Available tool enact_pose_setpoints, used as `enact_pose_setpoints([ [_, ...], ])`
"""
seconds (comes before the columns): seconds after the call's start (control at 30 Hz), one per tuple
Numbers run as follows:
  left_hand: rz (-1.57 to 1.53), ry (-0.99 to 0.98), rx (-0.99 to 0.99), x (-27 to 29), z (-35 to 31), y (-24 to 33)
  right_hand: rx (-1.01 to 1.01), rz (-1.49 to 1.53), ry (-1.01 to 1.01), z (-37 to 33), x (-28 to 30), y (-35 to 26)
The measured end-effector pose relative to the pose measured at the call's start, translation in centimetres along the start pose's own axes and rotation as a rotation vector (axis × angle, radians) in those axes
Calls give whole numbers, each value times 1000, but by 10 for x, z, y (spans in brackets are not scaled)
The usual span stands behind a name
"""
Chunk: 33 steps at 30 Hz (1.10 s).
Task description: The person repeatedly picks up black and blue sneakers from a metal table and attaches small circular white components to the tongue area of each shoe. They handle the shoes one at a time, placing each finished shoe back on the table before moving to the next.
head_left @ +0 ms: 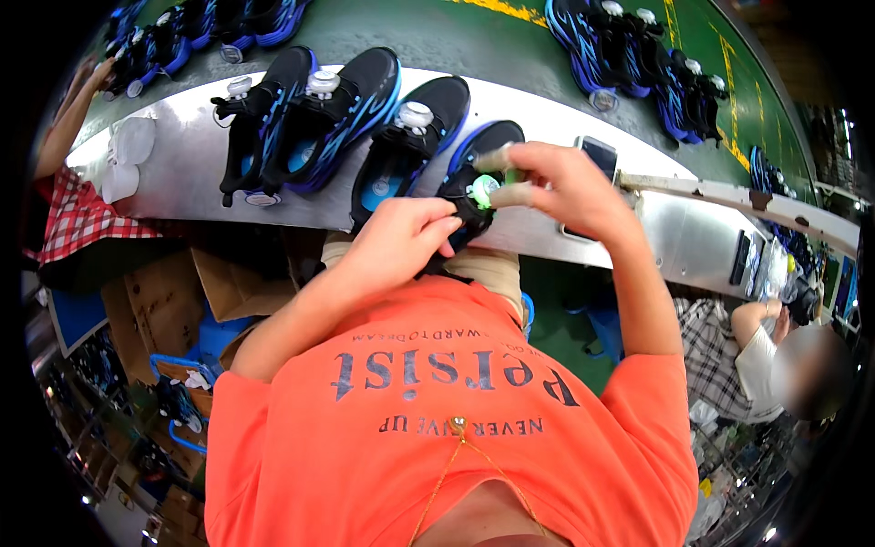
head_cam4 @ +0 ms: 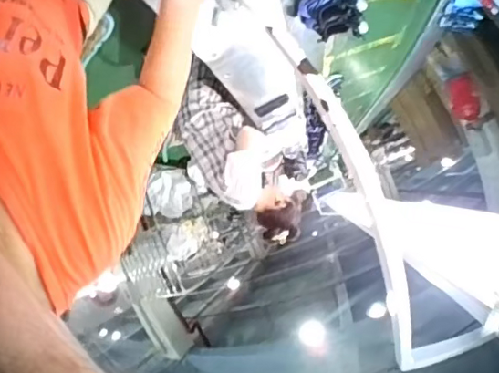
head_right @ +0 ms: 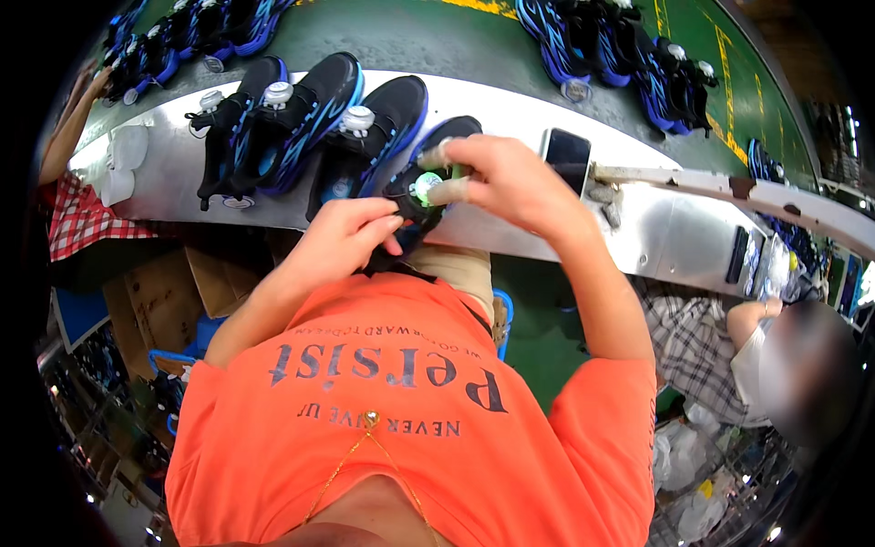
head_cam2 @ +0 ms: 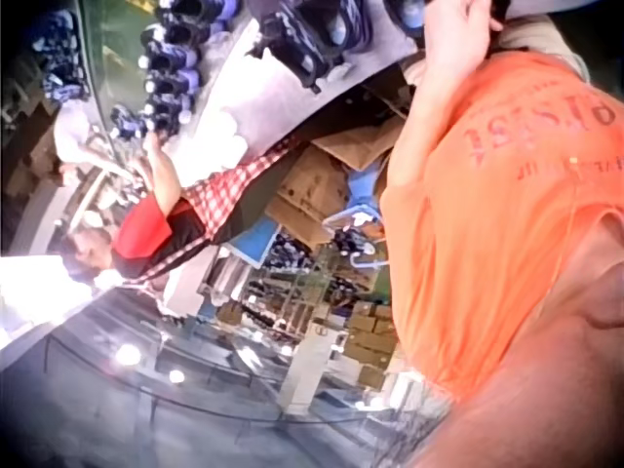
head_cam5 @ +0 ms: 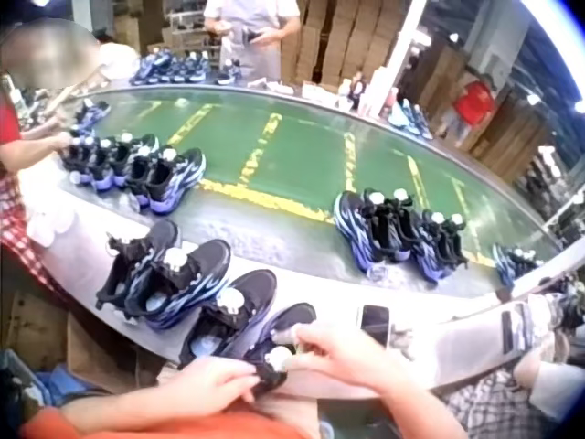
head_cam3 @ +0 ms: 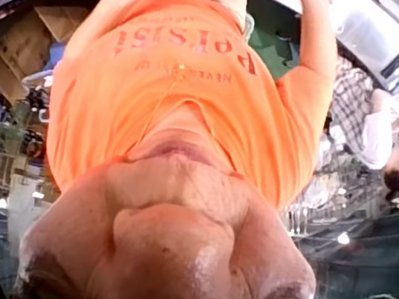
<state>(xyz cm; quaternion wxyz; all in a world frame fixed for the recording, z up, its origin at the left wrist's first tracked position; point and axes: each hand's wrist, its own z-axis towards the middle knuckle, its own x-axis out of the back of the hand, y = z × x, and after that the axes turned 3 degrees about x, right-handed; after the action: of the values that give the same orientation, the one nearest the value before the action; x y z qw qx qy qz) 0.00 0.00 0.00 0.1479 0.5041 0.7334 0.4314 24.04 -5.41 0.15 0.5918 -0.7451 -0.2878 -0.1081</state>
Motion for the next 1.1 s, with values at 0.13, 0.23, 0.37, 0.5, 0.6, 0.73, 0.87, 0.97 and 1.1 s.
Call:
enact_pose_setpoints([
  [0.13, 199, 686, -289, 20, -8, -19, 180, 55, 151, 36, 4, 14],
  [0.23, 518, 709, -397, 36, 30, -47, 429, 90, -49, 90, -14, 1],
  [0.37, 238, 719, -296, 38, 40, -54, 393, 49, -68, 97, -24, -3],
  [0.5, 199, 689, -295, 32, 43, -50, 285, 34, -108, 91, -16, -4],
  [0.6, 129, 716, -278, 31, 45, -50, 337, -74, -82, 88, -18, -6],
  [0.73, -203, 646, -114, 36, 56, -56, 441, -395, 1, 66, -30, -17],
  [0.87, -103, 648, -32, 44, 34, -37, 317, -482, 22, 65, -33, -28],
  [0.97, 2, 276, -38, 43, 12, -7, 360, -344, 69, 69, -40, -9],
  [1.1, -24, 162, 71, 45, 17, -14, 277, 150, 35, 52, -29, -15],
])
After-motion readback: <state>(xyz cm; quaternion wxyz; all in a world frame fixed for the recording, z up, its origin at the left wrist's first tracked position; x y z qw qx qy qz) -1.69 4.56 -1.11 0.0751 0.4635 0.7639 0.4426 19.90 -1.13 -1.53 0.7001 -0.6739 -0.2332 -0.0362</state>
